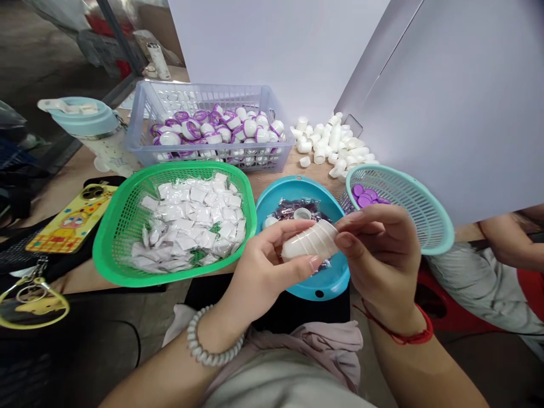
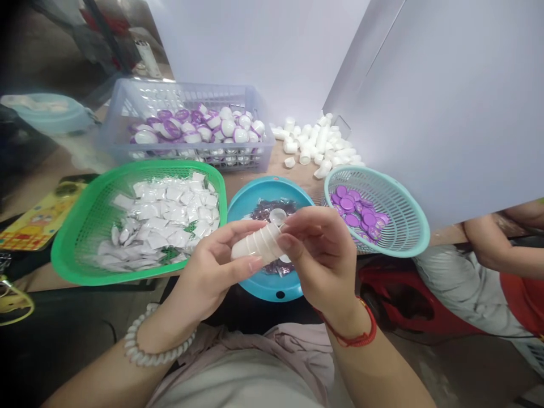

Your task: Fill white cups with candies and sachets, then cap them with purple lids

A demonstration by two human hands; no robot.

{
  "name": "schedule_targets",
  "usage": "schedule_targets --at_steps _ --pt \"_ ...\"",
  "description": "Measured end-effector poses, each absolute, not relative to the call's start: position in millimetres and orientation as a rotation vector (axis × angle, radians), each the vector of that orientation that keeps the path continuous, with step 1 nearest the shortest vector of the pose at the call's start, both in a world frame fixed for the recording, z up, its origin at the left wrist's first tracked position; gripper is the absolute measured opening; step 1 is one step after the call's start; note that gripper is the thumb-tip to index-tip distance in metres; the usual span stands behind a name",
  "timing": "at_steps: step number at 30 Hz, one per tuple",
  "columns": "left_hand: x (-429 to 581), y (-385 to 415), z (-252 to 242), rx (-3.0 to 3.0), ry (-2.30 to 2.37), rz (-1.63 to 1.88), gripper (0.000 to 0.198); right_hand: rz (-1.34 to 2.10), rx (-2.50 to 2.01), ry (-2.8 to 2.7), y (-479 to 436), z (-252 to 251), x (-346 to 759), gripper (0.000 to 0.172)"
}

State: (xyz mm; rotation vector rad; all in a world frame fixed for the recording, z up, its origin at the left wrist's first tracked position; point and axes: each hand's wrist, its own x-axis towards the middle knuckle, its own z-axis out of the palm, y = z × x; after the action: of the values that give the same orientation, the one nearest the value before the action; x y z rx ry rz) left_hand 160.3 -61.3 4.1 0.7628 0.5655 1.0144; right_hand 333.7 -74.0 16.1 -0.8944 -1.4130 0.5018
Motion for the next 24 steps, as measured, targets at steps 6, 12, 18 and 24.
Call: schedule_targets --at_steps 6,12,18,24 --pt "158.0 -66.9 3.5 0.617 0.593 0.963 0.037 0.072 -0.735 -1.638 -71.2 8.5 330.5 0.028" --pt "151.7 -70.2 -2.5 1.116 0.754 1.028 0.036 0.463 -1.068 -1.751 -75.8 14.6 328.0 0.034" --pt "152.3 -73.6 -8.1 1.323 0.906 1.048 0.044 0.182 -1.07 -1.829 -81.0 13.5 311.1 0.02" --pt "159.0 -68.6 5.7 1.116 0.865 0.871 0.038 0.008 -0.884 -1.841 -81.5 9.1 317.9 0.021"
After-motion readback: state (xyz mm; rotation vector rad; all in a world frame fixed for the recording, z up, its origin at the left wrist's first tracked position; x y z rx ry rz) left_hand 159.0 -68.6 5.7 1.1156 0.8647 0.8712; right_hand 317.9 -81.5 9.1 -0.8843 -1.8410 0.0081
